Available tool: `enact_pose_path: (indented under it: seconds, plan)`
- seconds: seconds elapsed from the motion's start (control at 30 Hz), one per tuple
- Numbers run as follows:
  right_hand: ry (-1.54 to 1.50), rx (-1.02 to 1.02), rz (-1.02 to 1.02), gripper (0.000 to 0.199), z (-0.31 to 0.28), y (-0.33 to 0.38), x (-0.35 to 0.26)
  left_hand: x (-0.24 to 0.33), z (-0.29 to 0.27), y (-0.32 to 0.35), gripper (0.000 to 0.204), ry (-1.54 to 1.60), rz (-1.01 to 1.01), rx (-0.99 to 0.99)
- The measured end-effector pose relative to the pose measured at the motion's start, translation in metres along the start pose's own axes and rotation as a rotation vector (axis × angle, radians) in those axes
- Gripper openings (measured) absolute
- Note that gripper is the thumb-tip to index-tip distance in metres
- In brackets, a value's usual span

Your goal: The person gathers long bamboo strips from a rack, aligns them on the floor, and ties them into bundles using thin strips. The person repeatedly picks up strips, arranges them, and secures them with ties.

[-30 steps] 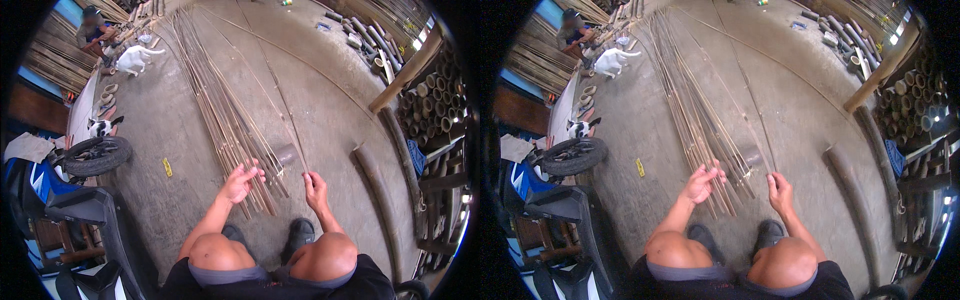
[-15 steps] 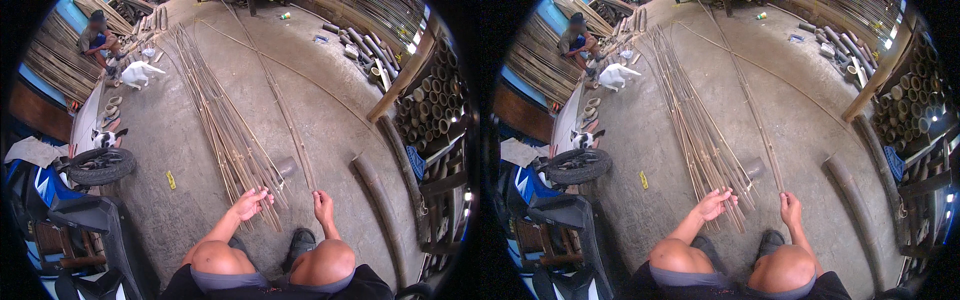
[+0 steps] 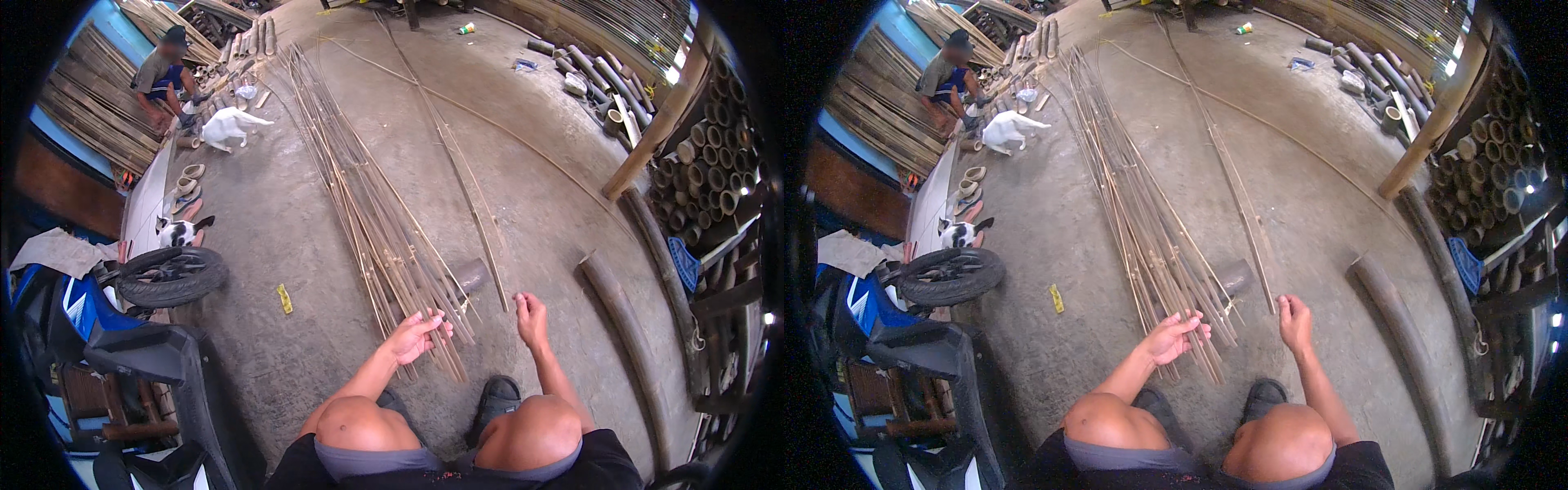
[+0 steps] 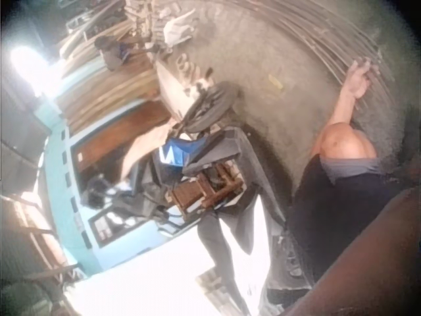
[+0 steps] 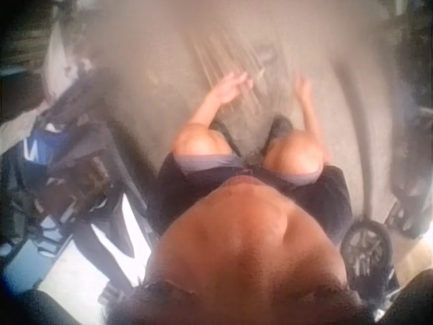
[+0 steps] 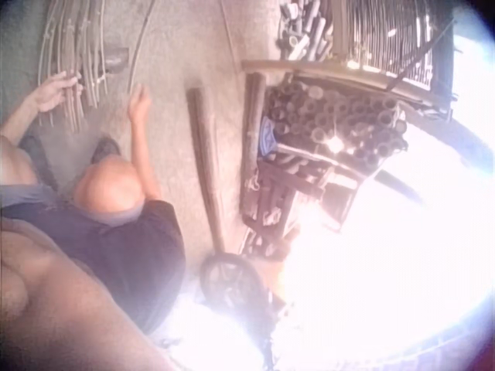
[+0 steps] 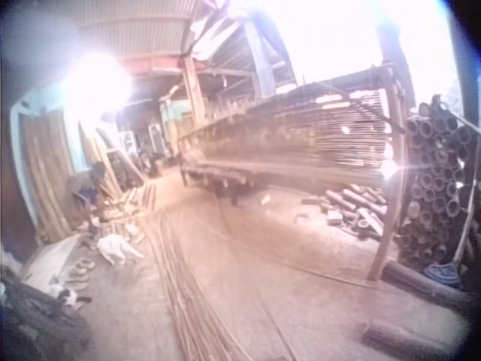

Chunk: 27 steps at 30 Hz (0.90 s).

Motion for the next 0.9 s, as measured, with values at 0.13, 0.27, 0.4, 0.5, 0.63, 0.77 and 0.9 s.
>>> enact_pose_path:
  seconds: [0.13,0.27,0.4,0.5,0.63,0.77,0.9]
  plan:
    - [-0.058,-0.082,0.13,0.035,0.012,-0.028,0.006,-0.003,-0.004,0.002,0.021,-0.027,-0.006,0.03]
    - [0.038,-0.192,0.194,0.035,0.021,-0.03,0.026,-0.008,-0.008,-0.003,0.022,-0.035,0.001,0.069]
    - [0.508,-0.12,-0.231,0.051,0.025,-0.01,-0.054,-0.006,-0.015,0.003,0.025,-0.024,0.023,0.082]
    - [-0.027,-0.52,-0.097,0.045,0.066,0.021,-0.095,-0.014,-0.007,-0.01,0.031,-0.02,-0.009,0.109]
    - [0.141,-0.464,-0.139,0.038,0.068,0.01,-0.125,-0.001,0.006,-0.013,0.04,-0.063,-0.002,0.065]
    - [-0.034,-0.155,-0.119,0.032,-0.005,-0.016,-0.172,0.049,0.012,0.028,0.046,-0.08,0.261,0.011]
    - [0.057,-0.004,-0.228,0.028,-0.04,-0.029,-0.148,0.08,0.034,0.054,0.049,-0.102,0.338,-0.09]
Point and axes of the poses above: each hand's wrist, its own y-axis away from the middle knuckle, its own z-axis out of the palm, x = y × z, the point moved 7 cm from there along -y, towards the middle knuckle, and after that the axes turned 7 degrees about -z, right-handed, at the moved point
